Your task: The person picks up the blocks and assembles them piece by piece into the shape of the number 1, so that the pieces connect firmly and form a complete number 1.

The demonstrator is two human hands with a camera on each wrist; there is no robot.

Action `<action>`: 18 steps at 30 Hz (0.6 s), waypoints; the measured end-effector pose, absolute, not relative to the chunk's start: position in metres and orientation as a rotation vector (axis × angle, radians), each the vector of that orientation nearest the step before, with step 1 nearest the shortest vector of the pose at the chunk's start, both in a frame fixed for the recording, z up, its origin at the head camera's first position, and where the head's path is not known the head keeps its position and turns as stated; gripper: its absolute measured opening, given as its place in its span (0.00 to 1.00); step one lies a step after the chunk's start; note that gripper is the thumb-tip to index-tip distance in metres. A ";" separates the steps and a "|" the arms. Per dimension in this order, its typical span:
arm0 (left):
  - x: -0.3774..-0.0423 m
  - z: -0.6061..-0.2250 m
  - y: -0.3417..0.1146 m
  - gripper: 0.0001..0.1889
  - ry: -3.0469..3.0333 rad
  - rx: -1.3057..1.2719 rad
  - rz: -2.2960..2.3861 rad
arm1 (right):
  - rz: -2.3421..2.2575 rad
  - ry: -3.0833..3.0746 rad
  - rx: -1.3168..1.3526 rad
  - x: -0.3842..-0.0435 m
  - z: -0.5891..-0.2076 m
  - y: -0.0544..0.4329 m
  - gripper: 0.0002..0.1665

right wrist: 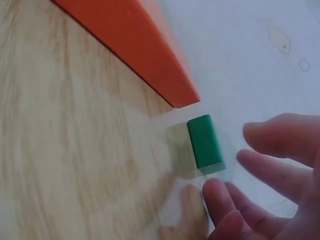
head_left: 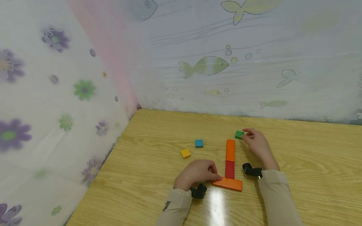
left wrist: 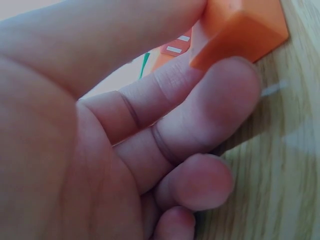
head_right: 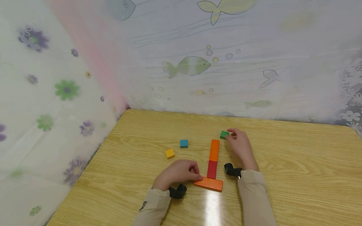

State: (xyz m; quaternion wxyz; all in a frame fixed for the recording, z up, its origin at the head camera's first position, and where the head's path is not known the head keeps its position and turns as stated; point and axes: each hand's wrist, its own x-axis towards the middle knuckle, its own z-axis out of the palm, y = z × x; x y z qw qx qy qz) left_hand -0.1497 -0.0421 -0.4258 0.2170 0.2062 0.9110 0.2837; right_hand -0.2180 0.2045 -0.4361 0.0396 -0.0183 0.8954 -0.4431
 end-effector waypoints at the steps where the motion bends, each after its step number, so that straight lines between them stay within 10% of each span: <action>1: -0.150 -0.426 -0.042 0.11 2.524 0.572 0.784 | -1.349 2.736 -0.064 -0.219 -0.437 0.205 0.29; 18: -0.149 -0.423 -0.041 0.11 2.512 0.518 0.783 | -1.215 2.839 -0.076 -0.228 -0.450 0.201 0.27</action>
